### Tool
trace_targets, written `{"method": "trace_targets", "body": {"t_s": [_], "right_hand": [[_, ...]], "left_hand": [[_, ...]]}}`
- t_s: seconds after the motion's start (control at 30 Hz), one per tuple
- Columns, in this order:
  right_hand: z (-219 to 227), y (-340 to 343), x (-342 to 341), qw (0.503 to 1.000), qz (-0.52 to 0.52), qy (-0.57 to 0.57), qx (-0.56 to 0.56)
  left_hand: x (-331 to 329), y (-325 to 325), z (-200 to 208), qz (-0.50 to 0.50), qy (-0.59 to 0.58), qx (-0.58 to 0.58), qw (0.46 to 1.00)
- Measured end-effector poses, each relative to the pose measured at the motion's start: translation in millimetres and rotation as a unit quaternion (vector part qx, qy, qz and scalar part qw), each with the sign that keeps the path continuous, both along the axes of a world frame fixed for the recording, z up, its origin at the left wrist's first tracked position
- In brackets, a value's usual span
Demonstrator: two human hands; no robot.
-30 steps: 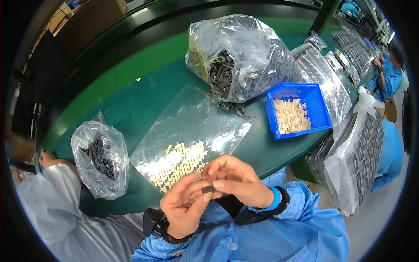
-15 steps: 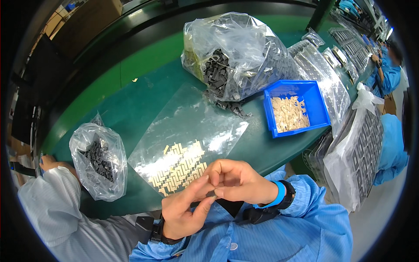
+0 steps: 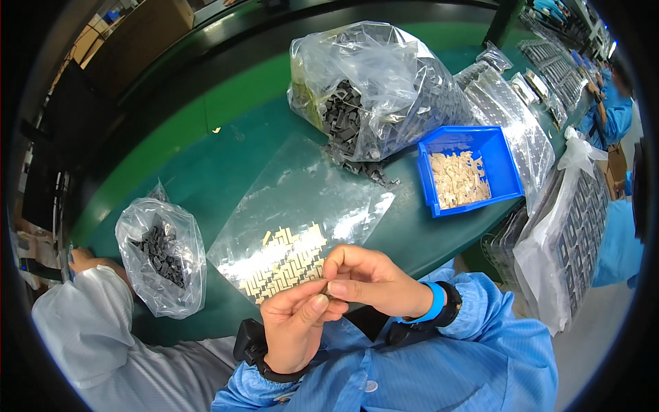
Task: Assembling small components on a factory production line.
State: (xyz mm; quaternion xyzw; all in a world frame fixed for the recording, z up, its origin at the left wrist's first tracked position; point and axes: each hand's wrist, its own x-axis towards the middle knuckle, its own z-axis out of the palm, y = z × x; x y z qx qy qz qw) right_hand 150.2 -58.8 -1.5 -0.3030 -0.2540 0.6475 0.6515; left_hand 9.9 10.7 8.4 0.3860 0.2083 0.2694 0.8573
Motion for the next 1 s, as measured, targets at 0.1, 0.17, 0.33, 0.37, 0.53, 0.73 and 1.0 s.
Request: {"method": "trace_targets", "body": {"t_s": [0.1, 0.17, 0.33, 0.37, 0.53, 0.73, 1.0], "right_hand": [[-0.1, 1.4, -1.0, 0.998, -0.047, -0.029, 0.004], [-0.9, 0.3, -0.6, 0.997, -0.040, -0.064, 0.007], [0.6, 2.9, -7.5, 0.991, -0.085, -0.099, 0.016], [-0.2, 2.0, -6.9, 0.988, -0.090, -0.118, 0.031], [8.7, 0.3, -5.1, 0.996, -0.071, -0.057, 0.022], [3.0, 1.2, -3.8, 0.997, -0.053, -0.045, -0.029], [2.8, 5.7, 1.6, 0.991, -0.019, -0.128, 0.014]], "left_hand": [[-0.1, -0.6, -2.8, -0.008, 0.032, -0.027, 0.999], [-1.5, -4.3, -6.5, -0.018, 0.011, -0.119, 0.993], [-2.4, -3.6, -3.3, -0.015, -0.048, -0.216, 0.975], [-2.7, -3.7, -2.7, -0.019, -0.066, -0.247, 0.967], [-4.0, 1.1, 1.4, -0.019, -0.103, -0.298, 0.949], [-3.3, 1.9, 1.8, -0.029, -0.079, -0.334, 0.939], [-11.3, -2.8, 5.7, 0.000, -0.049, -0.346, 0.937]]}}
